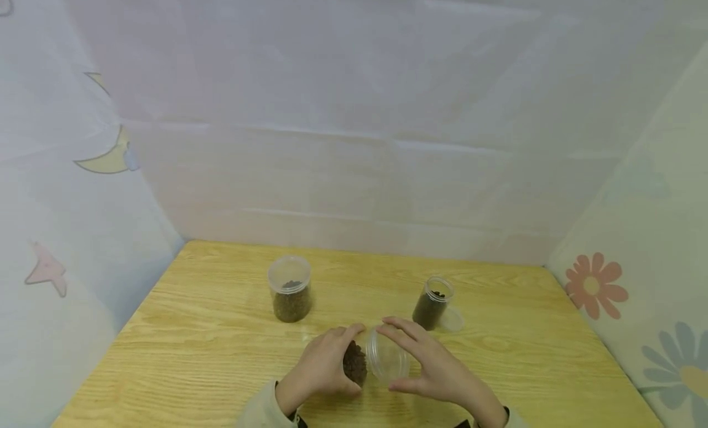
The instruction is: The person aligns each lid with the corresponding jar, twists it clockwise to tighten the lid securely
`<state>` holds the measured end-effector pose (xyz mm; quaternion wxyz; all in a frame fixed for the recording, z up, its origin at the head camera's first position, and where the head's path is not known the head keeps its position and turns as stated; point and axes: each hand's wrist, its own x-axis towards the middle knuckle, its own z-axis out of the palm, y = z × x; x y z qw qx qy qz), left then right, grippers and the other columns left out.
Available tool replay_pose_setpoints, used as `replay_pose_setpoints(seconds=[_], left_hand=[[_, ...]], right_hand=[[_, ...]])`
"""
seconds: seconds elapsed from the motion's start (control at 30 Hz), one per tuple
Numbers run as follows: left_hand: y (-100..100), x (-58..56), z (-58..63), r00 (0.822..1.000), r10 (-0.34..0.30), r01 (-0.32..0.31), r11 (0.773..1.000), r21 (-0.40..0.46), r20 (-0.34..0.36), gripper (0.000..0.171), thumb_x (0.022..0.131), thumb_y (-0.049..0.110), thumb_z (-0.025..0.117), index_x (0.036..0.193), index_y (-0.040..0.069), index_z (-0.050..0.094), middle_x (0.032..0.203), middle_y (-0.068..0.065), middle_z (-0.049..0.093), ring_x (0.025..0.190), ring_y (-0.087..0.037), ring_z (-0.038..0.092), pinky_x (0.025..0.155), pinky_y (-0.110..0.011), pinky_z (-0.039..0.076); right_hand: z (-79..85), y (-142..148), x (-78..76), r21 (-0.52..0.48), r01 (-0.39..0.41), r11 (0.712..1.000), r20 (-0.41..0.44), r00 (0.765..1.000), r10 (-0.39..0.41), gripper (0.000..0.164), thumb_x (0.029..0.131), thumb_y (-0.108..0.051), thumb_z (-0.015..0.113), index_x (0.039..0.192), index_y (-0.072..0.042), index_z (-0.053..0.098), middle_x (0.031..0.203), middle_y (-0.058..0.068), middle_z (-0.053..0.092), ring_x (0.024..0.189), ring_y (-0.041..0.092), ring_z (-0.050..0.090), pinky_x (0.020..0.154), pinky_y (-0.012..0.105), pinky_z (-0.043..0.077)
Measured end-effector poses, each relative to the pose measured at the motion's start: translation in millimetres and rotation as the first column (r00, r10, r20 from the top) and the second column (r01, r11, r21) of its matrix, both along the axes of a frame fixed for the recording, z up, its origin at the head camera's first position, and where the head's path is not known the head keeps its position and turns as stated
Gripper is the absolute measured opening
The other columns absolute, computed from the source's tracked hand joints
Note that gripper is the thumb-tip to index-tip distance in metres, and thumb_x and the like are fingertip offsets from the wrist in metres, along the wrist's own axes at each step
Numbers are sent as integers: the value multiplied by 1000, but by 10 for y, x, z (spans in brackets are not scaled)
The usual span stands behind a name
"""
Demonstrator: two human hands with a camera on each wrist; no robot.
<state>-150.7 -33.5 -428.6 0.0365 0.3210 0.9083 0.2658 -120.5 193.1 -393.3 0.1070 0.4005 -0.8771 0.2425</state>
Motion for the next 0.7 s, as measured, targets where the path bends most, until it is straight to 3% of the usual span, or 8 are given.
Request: replay_pose_setpoints(seconds=[0.37,0.7], left_hand=[[23,3,-1,1000,-3,3,1000,-5,-15,91,55,35,87,131,14,42,114,-9,58,99,-24,56,76,-41,49],[9,-10,9,1000,-22,21,1000,-5,-23,92,54,35,87,131,14,41,114,-9,58,98,-24,56,77,-41,49]], right_hand=[[17,-62,84,-7,174,985,165,972,-170,77,73,-39,73,137,-13,40,132,12,45,110,33,50,77,47,49],[38,-72,77,13,197,980,145,970,-196,83,71,-41,74,140,-14,36,133,15,42,112,38,48,79,53,46]])
